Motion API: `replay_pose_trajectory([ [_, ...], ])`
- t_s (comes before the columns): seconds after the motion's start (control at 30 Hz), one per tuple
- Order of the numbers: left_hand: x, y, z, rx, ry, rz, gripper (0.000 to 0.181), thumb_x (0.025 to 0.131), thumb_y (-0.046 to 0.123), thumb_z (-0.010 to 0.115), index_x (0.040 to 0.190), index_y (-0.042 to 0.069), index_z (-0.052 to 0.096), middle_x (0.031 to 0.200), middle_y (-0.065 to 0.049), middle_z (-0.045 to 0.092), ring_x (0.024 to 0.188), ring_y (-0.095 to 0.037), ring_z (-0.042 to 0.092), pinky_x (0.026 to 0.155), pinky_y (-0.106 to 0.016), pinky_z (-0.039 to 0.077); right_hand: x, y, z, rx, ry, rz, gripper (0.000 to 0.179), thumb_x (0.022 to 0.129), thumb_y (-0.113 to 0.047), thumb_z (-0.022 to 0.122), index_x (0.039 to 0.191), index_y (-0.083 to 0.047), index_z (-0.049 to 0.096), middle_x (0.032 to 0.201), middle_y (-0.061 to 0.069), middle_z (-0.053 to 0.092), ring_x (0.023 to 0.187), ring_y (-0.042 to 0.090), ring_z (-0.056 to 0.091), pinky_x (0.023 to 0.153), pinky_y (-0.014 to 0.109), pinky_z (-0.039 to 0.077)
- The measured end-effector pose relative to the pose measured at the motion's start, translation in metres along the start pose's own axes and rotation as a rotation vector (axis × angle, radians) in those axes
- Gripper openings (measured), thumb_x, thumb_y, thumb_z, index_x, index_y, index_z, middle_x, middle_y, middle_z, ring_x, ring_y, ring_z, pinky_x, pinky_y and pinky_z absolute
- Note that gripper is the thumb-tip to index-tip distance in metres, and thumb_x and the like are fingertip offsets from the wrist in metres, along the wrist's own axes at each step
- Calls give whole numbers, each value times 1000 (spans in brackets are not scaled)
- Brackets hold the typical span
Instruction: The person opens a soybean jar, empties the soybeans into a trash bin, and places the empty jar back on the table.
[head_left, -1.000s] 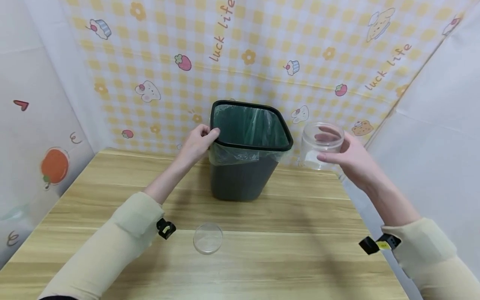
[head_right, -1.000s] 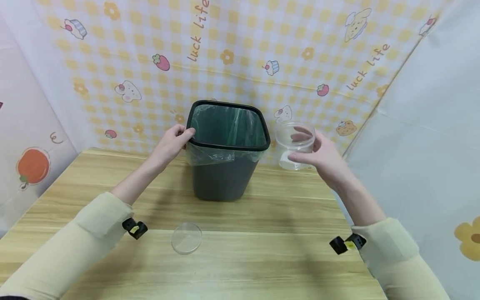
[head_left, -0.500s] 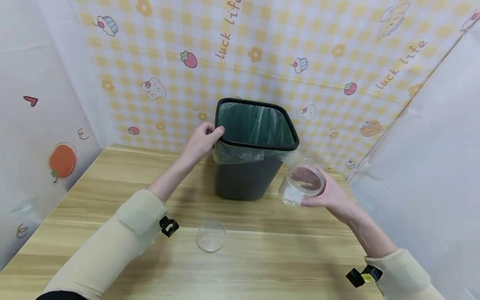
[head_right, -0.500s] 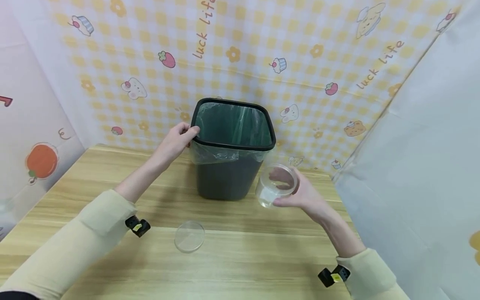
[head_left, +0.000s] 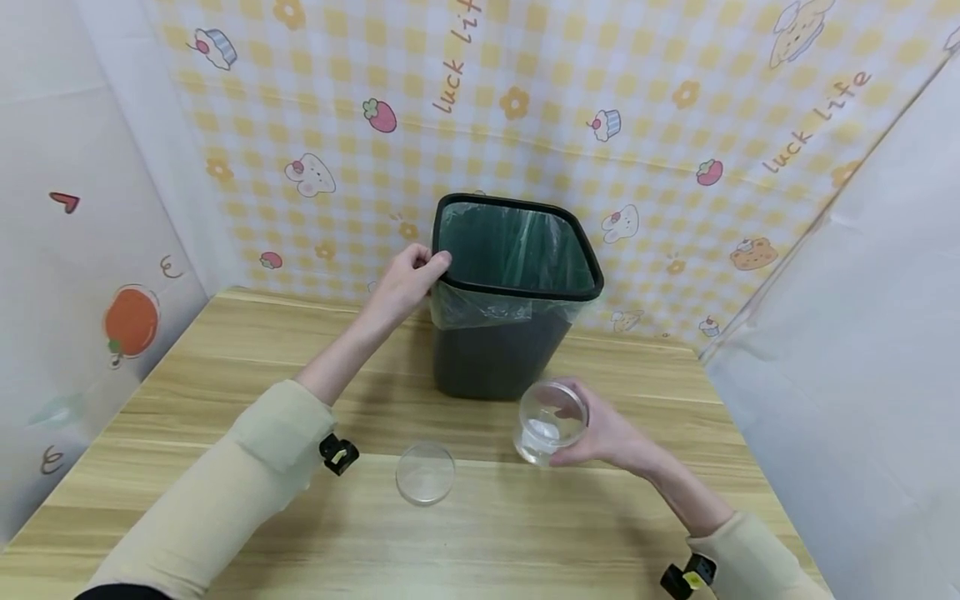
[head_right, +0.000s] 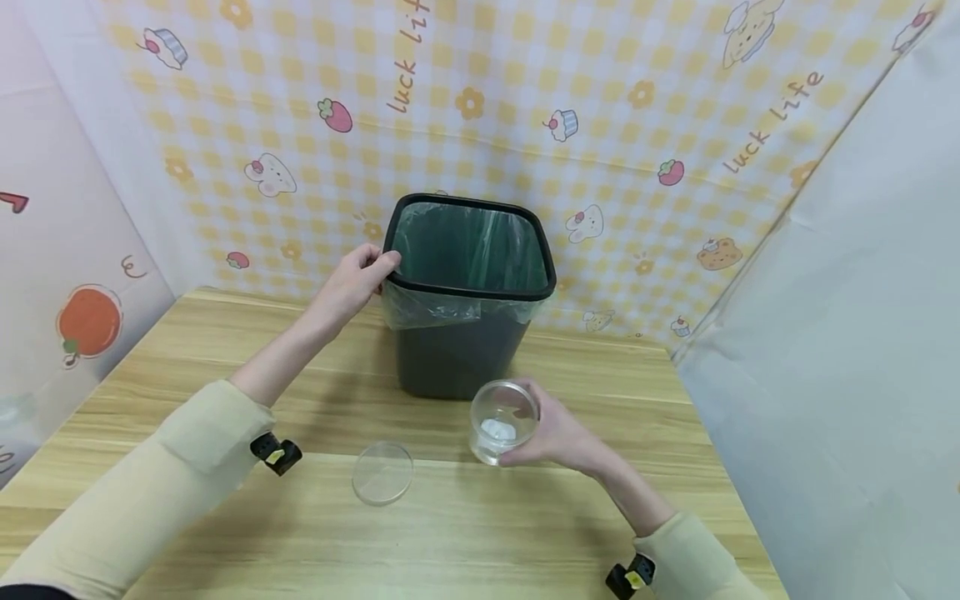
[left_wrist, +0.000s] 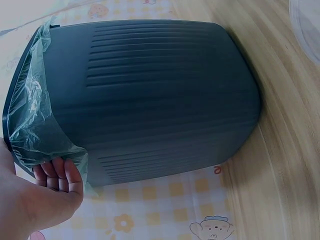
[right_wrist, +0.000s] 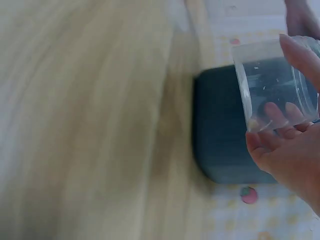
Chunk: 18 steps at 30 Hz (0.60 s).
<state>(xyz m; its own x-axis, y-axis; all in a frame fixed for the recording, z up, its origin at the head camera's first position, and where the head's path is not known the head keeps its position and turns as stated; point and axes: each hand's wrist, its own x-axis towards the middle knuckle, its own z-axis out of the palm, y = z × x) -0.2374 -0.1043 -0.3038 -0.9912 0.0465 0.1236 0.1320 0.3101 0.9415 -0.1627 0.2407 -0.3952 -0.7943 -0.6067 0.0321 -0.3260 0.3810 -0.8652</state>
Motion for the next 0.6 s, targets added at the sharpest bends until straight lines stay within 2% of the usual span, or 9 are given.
replay_pose_trajectory([
  [0.1,0,0,-1,-4,0,-3,35,104,43,53,101,9,50,93,-5,48,89,-21,49,84,-33,47,2,9,13,-9,-24,10,89,68,-15,95,143,-12,47,141,13,61,132,34,57,106,30,47],
  [0.2,0,0,0,-4,1,-11,35,104,44,53,100,9,50,93,-5,47,89,-21,49,84,-34,47,4,18,25,2,-49,7,92,66,-14,96,144,-11,47,143,14,61,133,39,56,109,28,45],
  [0.4,3,-1,1,-5,-2,-14,36,104,44,53,100,8,50,94,-5,48,89,-20,49,83,-32,47,7,33,46,26,-103,-48,92,65,-7,94,143,-6,45,144,19,60,136,30,58,113,19,39],
  [0.6,2,-1,1,-26,0,-13,34,104,43,54,98,10,49,91,-4,47,86,-20,47,81,-32,46,10,40,58,43,-138,-66,91,67,-6,93,143,-3,42,143,23,60,136,34,57,114,17,37],
])
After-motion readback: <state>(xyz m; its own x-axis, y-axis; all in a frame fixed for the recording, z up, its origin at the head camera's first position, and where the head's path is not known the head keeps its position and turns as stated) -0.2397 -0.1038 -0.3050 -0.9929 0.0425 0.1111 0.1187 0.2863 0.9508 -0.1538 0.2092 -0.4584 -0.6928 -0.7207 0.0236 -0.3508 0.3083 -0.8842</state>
